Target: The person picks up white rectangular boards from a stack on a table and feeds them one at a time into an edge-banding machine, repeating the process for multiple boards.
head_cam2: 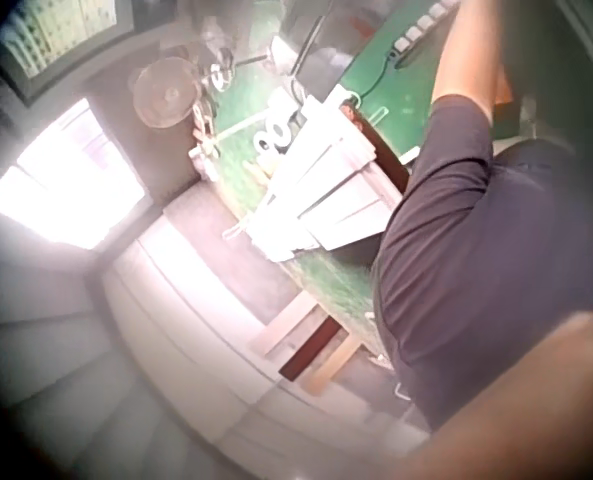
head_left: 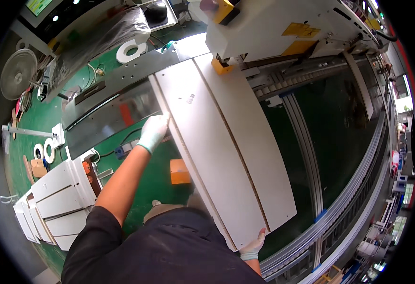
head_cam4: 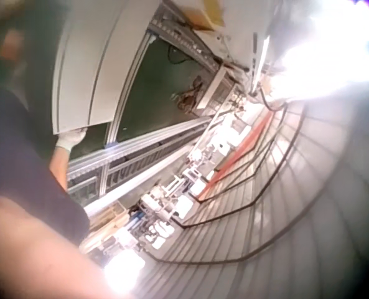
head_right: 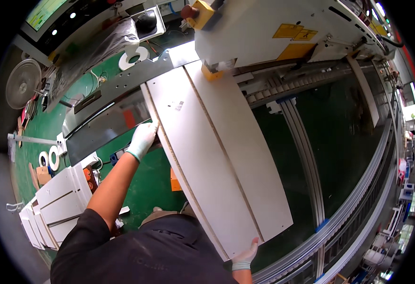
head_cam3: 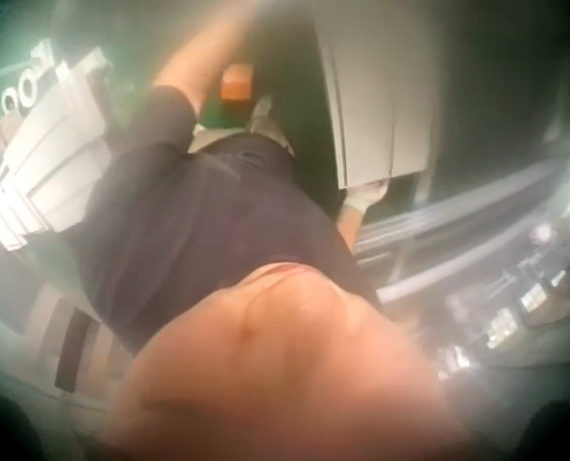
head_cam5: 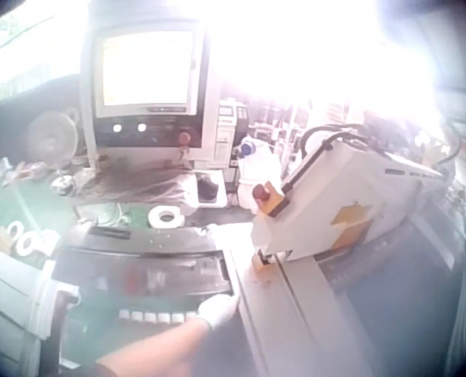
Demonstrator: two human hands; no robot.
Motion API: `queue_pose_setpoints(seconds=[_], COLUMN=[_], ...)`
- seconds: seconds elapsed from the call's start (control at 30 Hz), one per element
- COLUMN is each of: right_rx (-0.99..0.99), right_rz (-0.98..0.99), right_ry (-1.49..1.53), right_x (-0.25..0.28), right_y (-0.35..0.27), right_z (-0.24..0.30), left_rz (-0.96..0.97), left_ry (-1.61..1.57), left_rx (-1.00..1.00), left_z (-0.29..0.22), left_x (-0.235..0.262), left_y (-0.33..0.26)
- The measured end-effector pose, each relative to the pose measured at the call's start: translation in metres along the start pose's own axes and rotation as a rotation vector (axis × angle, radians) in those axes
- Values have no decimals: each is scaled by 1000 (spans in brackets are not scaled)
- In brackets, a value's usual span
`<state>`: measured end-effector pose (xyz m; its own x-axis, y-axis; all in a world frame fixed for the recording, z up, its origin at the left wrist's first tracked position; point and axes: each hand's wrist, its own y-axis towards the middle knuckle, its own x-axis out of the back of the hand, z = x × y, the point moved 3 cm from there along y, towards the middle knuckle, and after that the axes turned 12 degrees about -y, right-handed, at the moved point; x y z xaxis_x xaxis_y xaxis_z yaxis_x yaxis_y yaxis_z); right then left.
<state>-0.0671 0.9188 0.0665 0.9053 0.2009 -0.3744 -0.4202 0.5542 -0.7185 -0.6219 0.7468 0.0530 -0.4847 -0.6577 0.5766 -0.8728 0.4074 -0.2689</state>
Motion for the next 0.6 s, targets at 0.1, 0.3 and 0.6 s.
queue_pose_setpoints(seconds=[0.1, 0.3, 0.6], right_rx=[47, 129, 169], right_rz=[-22, -49, -183], right_ry=[-36, 75, -152], right_x=[9, 46, 49], right_y=[23, 62, 89], right_z=[28, 87, 142], left_rz=[-102, -13, -208], left_ry=[-10, -19, 186], left_rx=[-200, -106, -506], left_z=[-14, -77, -82], left_x=[-27, -72, -32], left_y=[17, 49, -59])
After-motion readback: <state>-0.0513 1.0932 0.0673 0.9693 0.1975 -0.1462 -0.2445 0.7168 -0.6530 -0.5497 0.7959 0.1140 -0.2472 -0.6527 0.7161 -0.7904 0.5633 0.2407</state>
